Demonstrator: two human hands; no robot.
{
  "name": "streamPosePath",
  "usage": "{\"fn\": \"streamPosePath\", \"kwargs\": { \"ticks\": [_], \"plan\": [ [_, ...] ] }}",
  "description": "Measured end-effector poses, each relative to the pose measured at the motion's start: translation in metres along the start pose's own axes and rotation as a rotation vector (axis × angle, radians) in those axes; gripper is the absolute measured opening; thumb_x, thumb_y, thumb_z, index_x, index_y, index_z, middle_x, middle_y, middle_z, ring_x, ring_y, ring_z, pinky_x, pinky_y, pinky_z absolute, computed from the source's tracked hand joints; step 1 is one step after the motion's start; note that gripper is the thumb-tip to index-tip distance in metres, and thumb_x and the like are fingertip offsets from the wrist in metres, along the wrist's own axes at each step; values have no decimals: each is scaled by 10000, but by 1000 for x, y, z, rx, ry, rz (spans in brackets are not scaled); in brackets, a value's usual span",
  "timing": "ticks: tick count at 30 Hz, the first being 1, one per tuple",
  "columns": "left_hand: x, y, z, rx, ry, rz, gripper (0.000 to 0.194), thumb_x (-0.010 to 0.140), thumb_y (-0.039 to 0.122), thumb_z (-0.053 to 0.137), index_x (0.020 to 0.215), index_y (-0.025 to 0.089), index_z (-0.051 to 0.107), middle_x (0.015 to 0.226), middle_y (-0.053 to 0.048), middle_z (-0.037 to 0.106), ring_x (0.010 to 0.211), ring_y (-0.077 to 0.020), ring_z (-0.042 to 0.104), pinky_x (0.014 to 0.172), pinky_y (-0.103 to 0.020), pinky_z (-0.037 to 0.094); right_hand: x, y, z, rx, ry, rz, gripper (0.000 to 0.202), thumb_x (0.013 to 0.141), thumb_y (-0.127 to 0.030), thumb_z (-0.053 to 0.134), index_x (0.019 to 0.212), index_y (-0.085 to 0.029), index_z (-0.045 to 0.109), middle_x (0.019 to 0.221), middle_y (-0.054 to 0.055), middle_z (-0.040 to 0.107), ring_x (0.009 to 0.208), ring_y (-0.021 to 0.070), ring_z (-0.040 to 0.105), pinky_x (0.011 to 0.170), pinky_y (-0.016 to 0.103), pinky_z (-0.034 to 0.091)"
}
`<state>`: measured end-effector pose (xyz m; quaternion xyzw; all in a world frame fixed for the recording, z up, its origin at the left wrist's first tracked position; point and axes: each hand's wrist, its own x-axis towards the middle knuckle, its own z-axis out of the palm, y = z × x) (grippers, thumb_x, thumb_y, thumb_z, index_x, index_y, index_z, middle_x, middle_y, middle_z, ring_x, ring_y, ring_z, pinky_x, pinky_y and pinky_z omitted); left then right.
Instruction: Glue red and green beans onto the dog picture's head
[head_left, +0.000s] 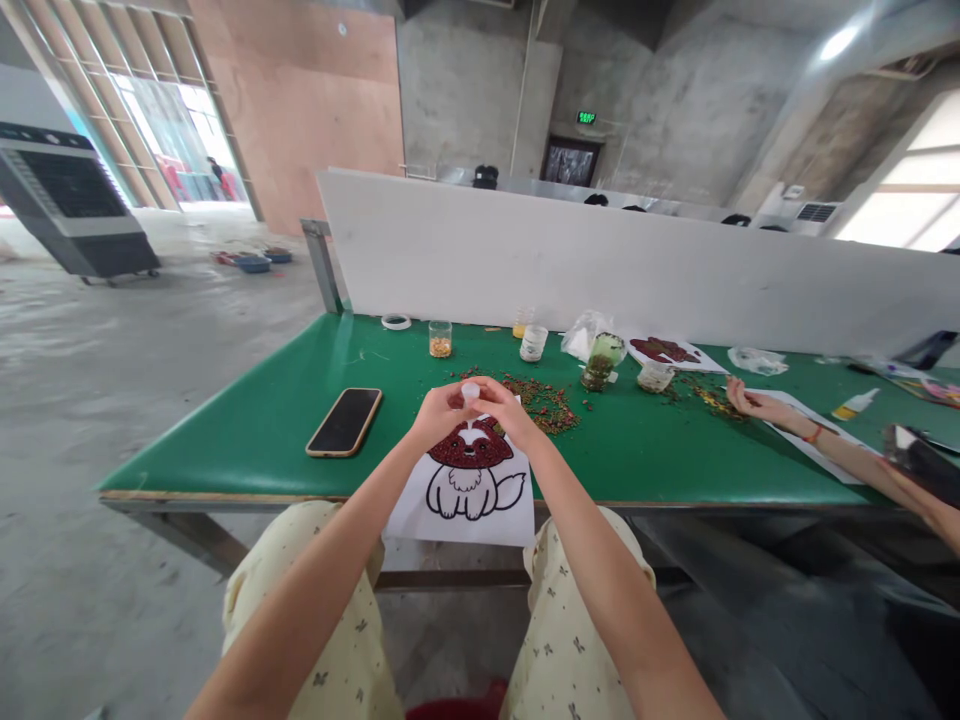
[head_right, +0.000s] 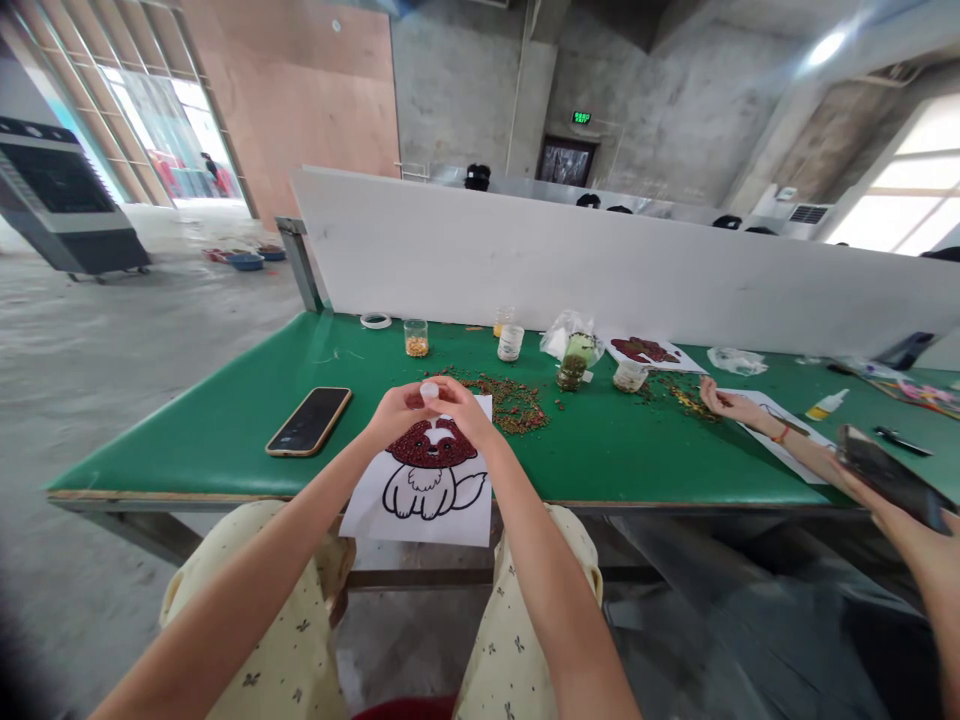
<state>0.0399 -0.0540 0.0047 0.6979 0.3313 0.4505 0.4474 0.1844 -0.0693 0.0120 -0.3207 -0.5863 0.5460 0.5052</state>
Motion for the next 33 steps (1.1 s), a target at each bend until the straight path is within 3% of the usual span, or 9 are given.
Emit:
{"fn": "streamPosePath", "kwargs": {
  "ticks": [6, 12, 18, 24, 33],
  "plan": [
    [3, -10, -2, 40, 96, -9, 246, 595, 180, 622, 826, 102, 660, 755, -44, 696, 700, -190, 636, 640, -273, 490, 0, 3, 0, -17, -49, 46, 521, 624, -260, 725, 1122, -247, 573, 1137, 14, 593, 1043, 192, 538, 905, 322, 434],
    [5, -18, -4, 93, 110, -61, 313, 586, 302, 716, 816, 91, 690, 766, -79, 712, 713, -222, 653, 659, -303, 505, 2, 11, -7, -29, -142, 55, 694, 553, -215, 771, 1206, -226, 535, 1119, 30, 615, 1015, 200, 566, 919, 362, 444],
    [5, -24, -8, 121, 70, -62, 331, 600, 361, 721, 809, 105, 712, 755, -68, 714, 700, -211, 656, 628, -279, 501, 9, 30, -8, -57, -62, 9, 660, 503, -197, 773, 1135, -190, 581, 1055, 40, 644, 978, 208, 590, 907, 365, 449],
    [6, -25, -11, 199, 68, -60, 262, 604, 341, 707, 725, 109, 711, 676, -41, 698, 622, -179, 628, 564, -245, 459, 14, 48, -7, -103, -24, -47, 599, 539, -231, 752, 1118, -190, 601, 1018, 27, 656, 936, 193, 595, 879, 344, 456],
    [7, -26, -12, 191, 47, -61, 251, 613, 341, 693, 728, 118, 712, 664, -25, 692, 612, -162, 612, 560, -232, 444, 15, 50, -6, -100, 2, -38, 565, 516, -243, 766, 1063, -198, 630, 965, 6, 660, 880, 179, 595, 857, 334, 457]
  ]
}}
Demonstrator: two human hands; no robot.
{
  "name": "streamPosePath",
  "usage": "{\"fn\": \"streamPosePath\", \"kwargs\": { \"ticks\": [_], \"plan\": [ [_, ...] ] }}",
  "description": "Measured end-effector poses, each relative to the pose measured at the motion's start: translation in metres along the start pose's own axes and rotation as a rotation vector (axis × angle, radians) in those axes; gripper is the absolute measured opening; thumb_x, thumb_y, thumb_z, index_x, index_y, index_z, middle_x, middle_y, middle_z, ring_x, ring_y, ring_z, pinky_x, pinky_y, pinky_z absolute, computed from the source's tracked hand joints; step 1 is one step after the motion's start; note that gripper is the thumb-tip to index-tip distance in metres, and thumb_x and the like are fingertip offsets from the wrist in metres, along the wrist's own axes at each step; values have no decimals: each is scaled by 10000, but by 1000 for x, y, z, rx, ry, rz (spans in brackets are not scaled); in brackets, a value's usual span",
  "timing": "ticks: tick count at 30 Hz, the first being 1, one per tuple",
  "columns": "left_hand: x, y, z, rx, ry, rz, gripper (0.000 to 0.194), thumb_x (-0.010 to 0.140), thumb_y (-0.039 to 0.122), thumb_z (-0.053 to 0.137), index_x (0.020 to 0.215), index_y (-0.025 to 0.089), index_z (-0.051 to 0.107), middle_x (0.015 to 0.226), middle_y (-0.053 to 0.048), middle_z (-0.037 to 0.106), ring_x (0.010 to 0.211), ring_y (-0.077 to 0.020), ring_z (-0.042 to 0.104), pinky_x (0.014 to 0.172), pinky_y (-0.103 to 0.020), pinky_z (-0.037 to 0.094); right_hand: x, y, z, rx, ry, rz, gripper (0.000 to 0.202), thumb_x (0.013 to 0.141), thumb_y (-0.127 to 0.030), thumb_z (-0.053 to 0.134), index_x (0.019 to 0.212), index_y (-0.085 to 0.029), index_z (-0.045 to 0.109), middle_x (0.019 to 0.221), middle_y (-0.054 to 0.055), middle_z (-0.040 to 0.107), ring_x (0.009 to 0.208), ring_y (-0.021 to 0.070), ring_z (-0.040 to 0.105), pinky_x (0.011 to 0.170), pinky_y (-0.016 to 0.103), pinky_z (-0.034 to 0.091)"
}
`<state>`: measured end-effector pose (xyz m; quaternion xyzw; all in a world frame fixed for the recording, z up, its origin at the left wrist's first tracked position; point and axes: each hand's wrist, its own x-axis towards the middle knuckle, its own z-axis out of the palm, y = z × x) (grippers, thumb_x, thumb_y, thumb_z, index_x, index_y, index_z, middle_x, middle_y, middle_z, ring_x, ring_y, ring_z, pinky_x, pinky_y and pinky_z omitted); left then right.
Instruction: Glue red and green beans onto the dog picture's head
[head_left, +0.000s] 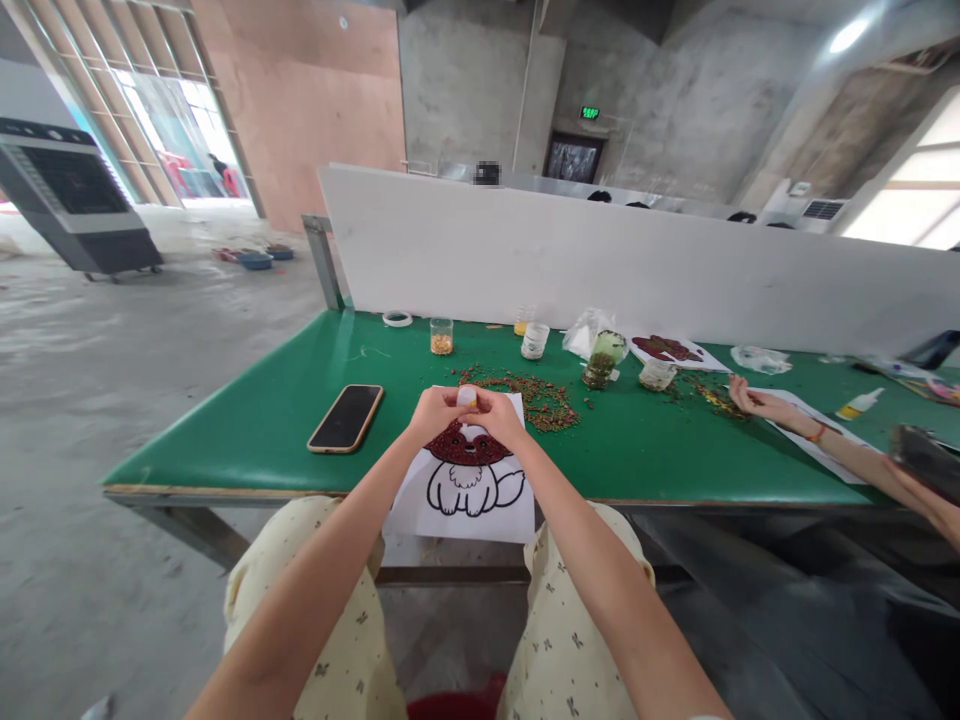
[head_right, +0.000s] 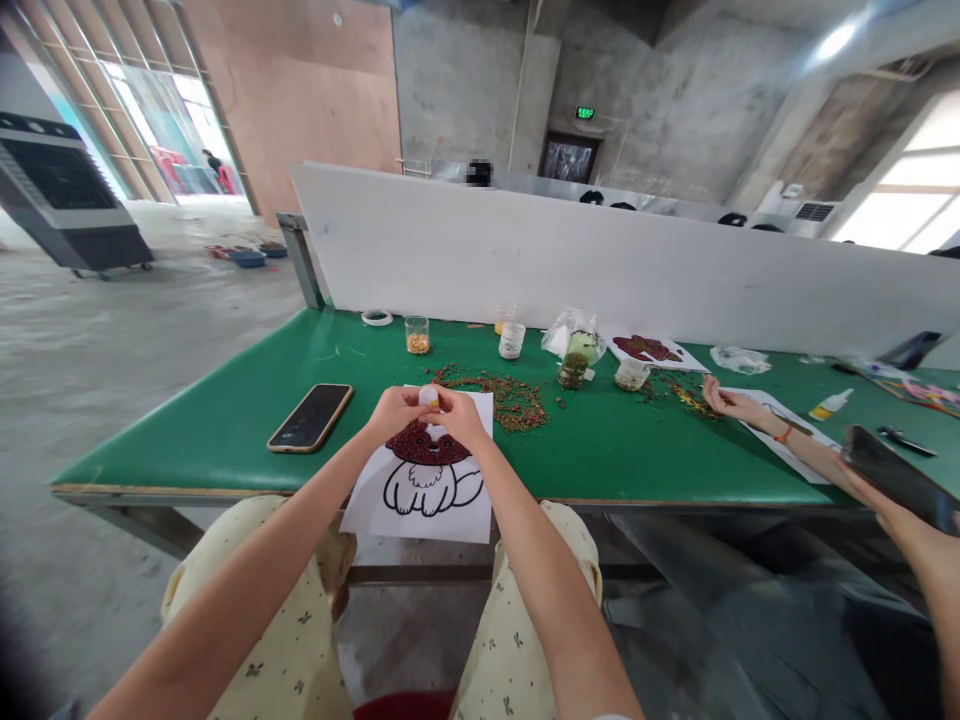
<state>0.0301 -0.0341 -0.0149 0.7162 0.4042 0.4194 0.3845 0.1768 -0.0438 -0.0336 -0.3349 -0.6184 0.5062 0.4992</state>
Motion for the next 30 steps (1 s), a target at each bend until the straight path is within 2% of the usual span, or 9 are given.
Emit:
{"fn": "streamPosePath", "kwargs": {
  "ticks": [4, 18, 30],
  "plan": [
    [-1, 3, 0, -12, -8, -12, 246, 610, 315, 686, 743, 110, 713, 670, -28, 694, 616, -166, 616, 566, -233, 445, 0, 1, 1, 3, 25, 17, 581, 501, -249, 770, 1062, -193, 629, 962, 8, 662, 878, 183, 595, 848, 336, 460],
    [-2, 9, -2, -1, -18, -13, 253, 595, 332, 695, 732, 120, 707, 676, -20, 700, 623, -171, 620, 583, -243, 459, -3, -4, 4, 37, -8, -6, 478, 520, -227, 750, 984, -181, 643, 896, -5, 657, 861, 173, 589, 821, 306, 463],
    [-2, 11, -3, 16, 0, -12, 223, 588, 323, 685, 700, 131, 706, 636, -11, 691, 598, -164, 609, 563, -235, 458, -3, -10, 5, 40, 1, 12, 516, 499, -250, 761, 997, -187, 641, 906, -2, 660, 869, 181, 589, 825, 326, 468]
  ]
}}
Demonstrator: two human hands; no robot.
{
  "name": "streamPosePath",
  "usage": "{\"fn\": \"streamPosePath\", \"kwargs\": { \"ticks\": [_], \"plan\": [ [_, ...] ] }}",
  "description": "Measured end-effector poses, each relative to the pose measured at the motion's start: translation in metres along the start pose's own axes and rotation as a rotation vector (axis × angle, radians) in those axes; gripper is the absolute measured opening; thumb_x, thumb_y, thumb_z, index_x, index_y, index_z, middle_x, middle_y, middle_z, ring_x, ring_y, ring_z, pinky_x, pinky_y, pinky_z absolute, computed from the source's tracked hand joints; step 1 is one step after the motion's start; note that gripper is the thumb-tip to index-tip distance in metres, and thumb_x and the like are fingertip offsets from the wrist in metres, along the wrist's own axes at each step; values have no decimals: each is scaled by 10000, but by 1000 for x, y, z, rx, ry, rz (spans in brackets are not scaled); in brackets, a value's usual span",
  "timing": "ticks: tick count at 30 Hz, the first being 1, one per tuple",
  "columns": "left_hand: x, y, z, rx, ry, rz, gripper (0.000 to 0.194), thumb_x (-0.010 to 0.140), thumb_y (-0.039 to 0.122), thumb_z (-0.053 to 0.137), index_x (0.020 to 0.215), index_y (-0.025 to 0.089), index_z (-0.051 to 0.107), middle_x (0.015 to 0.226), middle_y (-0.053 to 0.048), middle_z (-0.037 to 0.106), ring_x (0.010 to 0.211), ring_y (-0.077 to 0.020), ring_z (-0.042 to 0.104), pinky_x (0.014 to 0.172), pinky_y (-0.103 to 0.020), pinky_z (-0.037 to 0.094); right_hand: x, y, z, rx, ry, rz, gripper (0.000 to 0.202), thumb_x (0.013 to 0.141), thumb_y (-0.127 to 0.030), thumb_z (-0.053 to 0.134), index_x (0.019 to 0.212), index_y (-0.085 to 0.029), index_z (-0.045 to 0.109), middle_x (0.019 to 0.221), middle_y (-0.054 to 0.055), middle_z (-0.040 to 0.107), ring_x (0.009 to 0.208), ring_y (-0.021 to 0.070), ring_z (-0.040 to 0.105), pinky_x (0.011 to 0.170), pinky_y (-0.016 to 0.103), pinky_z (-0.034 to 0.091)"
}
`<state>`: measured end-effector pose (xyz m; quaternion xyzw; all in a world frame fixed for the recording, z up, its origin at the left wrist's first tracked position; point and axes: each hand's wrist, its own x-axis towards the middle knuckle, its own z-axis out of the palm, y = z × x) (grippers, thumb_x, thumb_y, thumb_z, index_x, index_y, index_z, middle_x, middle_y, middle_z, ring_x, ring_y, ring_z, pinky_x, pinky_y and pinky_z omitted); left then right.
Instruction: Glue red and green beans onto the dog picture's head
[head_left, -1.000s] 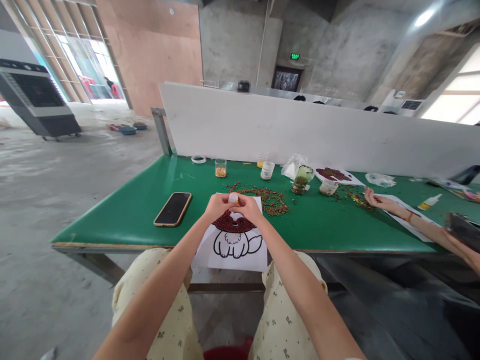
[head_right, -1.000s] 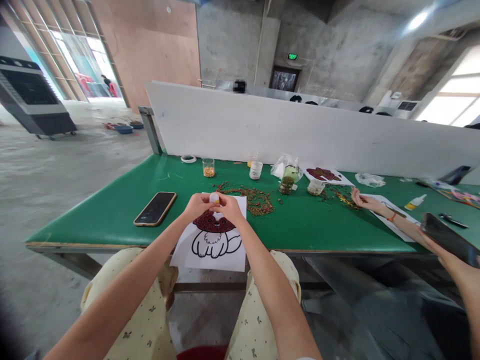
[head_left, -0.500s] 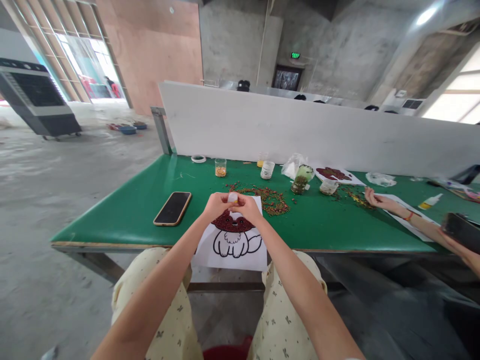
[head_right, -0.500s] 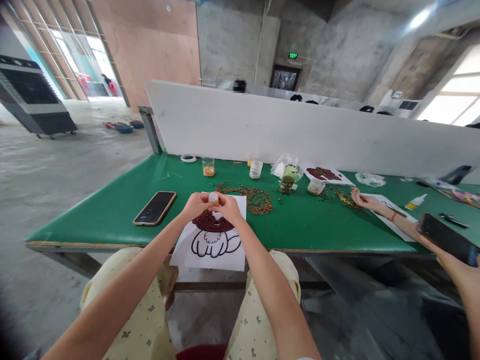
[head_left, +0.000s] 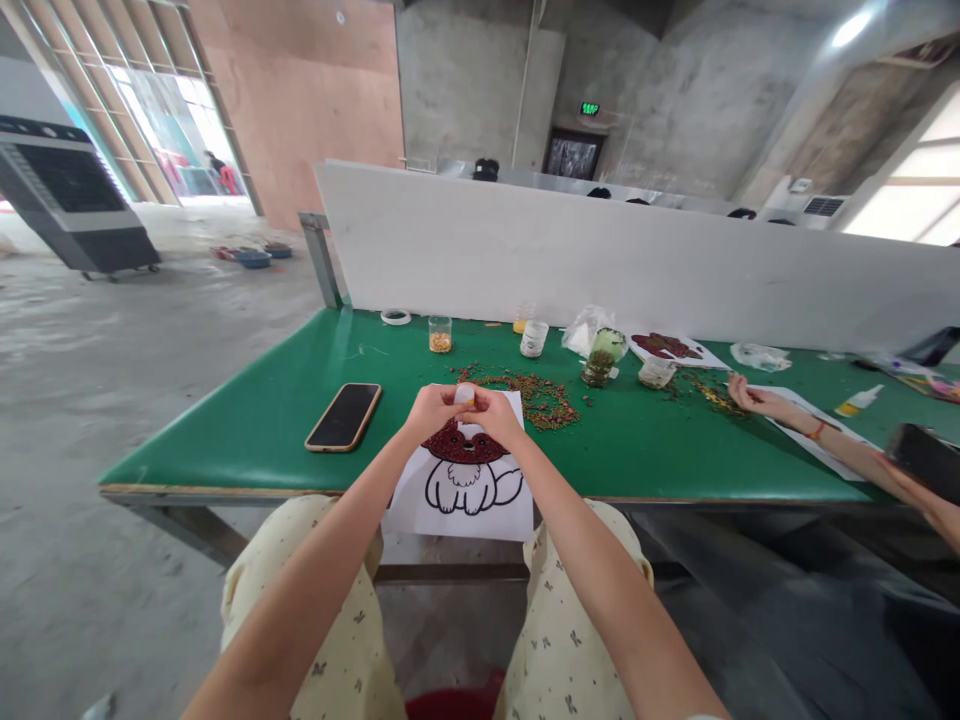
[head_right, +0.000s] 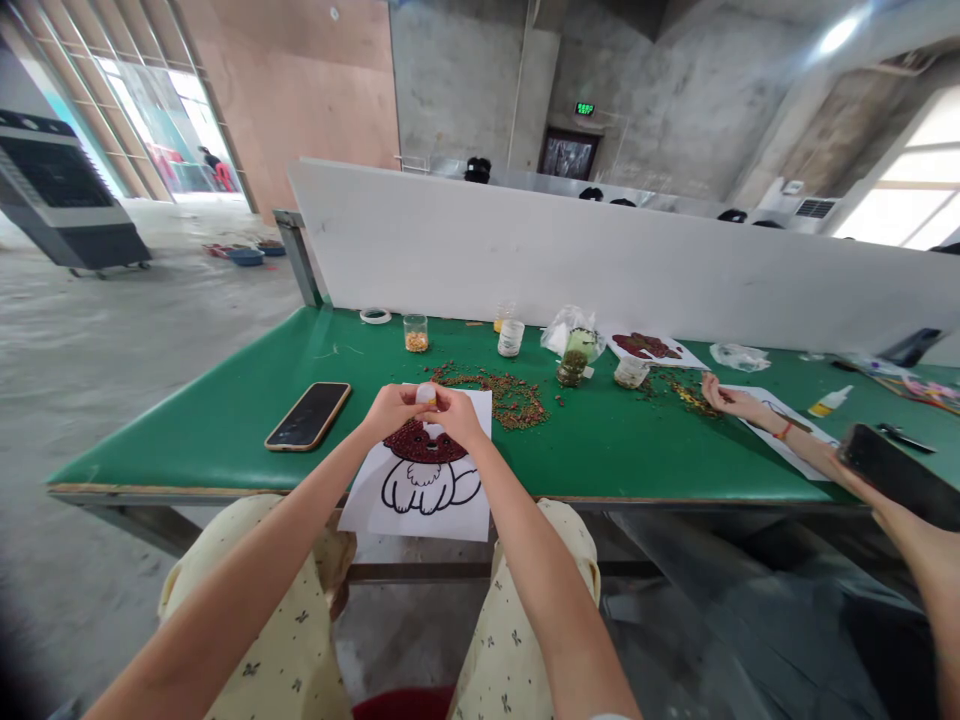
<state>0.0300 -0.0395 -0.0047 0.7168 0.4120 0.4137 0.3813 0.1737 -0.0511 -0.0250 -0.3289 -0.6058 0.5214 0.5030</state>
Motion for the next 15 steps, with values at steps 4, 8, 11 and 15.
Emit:
{"fn": "streamPosePath", "kwargs": {
  "ticks": [4, 8, 11, 15],
  "plan": [
    [0, -1, 1, -13, -3, 4, 229, 600, 316, 679, 721, 123, 707, 663, -21, 696, 610, -167, 615, 575, -238, 462, -1, -2, 0, 14, -8, -7, 517, 506, -239, 759, 1005, -183, 635, 904, -2, 660, 867, 177, 592, 829, 318, 463],
    [0, -2, 2, 1, -2, 10, 217, 604, 311, 673, 716, 128, 707, 659, -18, 693, 617, -170, 615, 575, -240, 462, 0, -2, -1, 0, -7, -10, 515, 507, -238, 760, 1005, -185, 642, 940, 3, 661, 902, 185, 591, 845, 319, 456],
    [0, -2, 3, 7, 6, 13, 216, 602, 315, 676, 709, 130, 705, 665, -17, 694, 630, -175, 618, 586, -246, 466, 0, -1, -2, -9, 7, -8, 538, 495, -236, 768, 1016, -184, 643, 954, 6, 664, 917, 193, 593, 856, 328, 454],
    [0, -3, 5, 16, 17, 30, 206, 614, 311, 676, 710, 131, 705, 670, -22, 695, 632, -175, 619, 587, -247, 464, 0, 0, -4, -25, 20, -4, 563, 492, -243, 773, 1037, -192, 641, 947, 2, 669, 912, 197, 597, 869, 347, 453]
  ]
}}
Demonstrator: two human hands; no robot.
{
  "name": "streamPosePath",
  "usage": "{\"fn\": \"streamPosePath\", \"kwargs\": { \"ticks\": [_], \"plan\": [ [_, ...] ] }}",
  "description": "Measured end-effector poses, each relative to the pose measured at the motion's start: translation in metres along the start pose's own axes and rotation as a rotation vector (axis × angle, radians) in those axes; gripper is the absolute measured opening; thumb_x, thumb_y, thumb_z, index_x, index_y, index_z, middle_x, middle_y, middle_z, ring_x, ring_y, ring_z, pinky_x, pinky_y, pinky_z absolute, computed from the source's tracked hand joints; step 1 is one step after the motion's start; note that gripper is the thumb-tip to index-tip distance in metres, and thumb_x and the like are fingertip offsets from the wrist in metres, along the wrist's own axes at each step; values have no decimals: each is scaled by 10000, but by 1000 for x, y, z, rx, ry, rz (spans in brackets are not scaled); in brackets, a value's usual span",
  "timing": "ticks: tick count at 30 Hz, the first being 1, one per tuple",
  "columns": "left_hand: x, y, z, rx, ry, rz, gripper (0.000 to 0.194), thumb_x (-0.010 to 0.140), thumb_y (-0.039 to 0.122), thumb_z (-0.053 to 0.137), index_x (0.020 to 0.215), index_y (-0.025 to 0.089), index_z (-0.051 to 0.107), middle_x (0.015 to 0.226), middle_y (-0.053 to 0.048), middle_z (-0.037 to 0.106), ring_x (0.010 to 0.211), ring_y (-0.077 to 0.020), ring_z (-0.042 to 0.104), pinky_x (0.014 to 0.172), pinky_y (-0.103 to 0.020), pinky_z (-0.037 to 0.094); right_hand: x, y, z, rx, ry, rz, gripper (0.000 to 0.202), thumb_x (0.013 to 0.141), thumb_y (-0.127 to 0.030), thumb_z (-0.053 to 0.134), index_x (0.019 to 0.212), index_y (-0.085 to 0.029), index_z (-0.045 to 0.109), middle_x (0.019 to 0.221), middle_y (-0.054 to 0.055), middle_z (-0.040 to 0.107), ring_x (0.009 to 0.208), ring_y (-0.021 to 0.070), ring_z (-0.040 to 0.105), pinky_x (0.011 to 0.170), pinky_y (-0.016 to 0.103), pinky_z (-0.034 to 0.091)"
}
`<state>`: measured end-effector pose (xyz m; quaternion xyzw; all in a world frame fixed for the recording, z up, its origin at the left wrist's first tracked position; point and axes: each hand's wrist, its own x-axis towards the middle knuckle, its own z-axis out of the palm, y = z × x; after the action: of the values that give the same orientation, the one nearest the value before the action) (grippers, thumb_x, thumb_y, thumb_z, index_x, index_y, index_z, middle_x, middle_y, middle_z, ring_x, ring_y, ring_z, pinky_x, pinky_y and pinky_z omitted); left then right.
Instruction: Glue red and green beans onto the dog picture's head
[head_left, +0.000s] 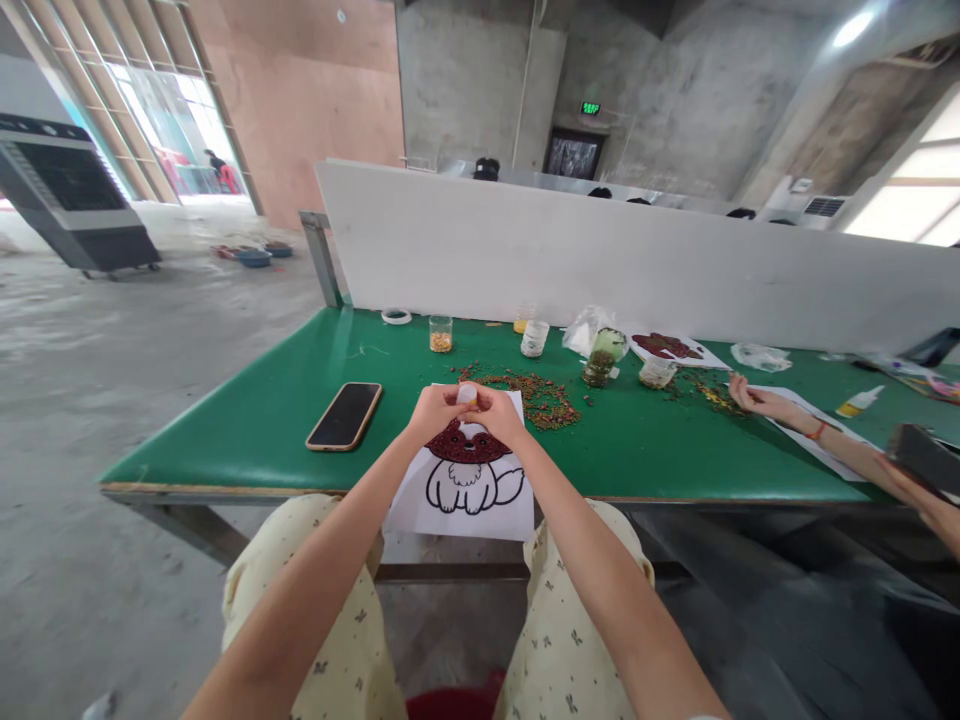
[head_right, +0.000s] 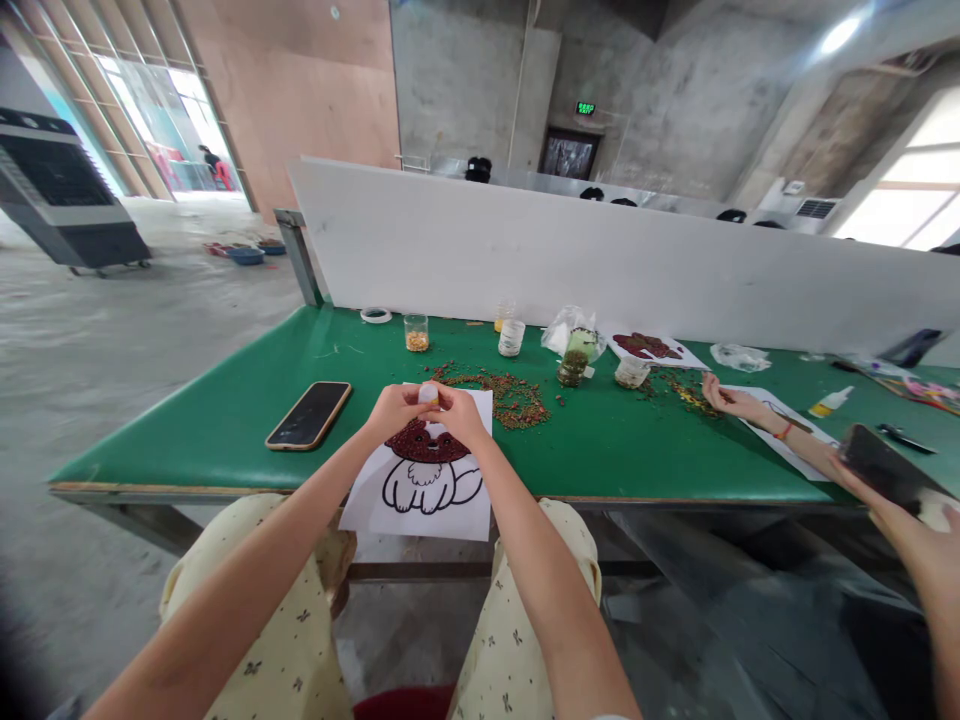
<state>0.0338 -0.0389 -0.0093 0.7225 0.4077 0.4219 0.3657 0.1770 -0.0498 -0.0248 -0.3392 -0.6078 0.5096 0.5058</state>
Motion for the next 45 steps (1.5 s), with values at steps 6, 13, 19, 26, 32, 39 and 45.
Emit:
{"fn": "streamPosePath", "kwargs": {
  "ticks": [6, 13, 19, 26, 32, 39, 45],
  "plan": [
    [0, 1, 2, -8, 3, 10, 180, 623, 282, 673, 714, 130, 707, 677, -28, 693, 621, -165, 613, 585, -241, 458, -1, 1, -3, -10, -10, -12, 554, 516, -222, 754, 1056, -186, 635, 970, 11, 669, 918, 192, 600, 889, 349, 444],
    [0, -1, 6, -25, 18, -3, 214, 603, 316, 696, 698, 124, 693, 634, -18, 673, 586, -157, 595, 568, -243, 455, 0, 3, -6, -3, -6, 12, 599, 486, -210, 768, 1067, -169, 628, 1019, 34, 666, 947, 200, 598, 894, 347, 445],
    [-1, 1, 9, -24, 23, -10, 218, 613, 305, 678, 719, 115, 695, 649, -22, 677, 604, -163, 595, 559, -238, 443, -1, 4, -8, -21, -6, 12, 608, 487, -228, 776, 1075, -172, 629, 1044, 43, 661, 970, 212, 598, 897, 353, 449],
    [-2, 1, 11, -5, 28, -16, 202, 615, 283, 676, 714, 108, 691, 655, -26, 676, 608, -151, 578, 568, -235, 435, 1, 10, -12, -5, 7, -2, 612, 463, -174, 779, 1058, -168, 635, 1000, 35, 671, 954, 217, 610, 898, 353, 452],
    [-1, -5, 16, -22, 45, 1, 180, 628, 276, 659, 711, 119, 686, 641, -18, 662, 588, -135, 557, 541, -224, 422, 0, 10, -15, -47, 7, -13, 588, 471, -191, 779, 1043, -176, 644, 982, 27, 674, 957, 220, 606, 889, 349, 459],
    [1, -10, 20, -27, 64, -5, 182, 619, 282, 657, 693, 117, 678, 628, -23, 646, 597, -139, 541, 513, -218, 401, -1, 9, -18, -50, 2, -19, 579, 480, -189, 772, 1043, -162, 639, 986, 37, 669, 957, 223, 605, 883, 354, 463],
    [2, -12, 21, -28, 45, 10, 188, 630, 288, 651, 706, 118, 676, 639, -23, 650, 601, -139, 542, 524, -219, 395, -2, 8, -18, -46, -13, -26, 567, 483, -189, 770, 1034, -171, 639, 978, 29, 666, 937, 210, 604, 881, 344, 459]
  ]
}}
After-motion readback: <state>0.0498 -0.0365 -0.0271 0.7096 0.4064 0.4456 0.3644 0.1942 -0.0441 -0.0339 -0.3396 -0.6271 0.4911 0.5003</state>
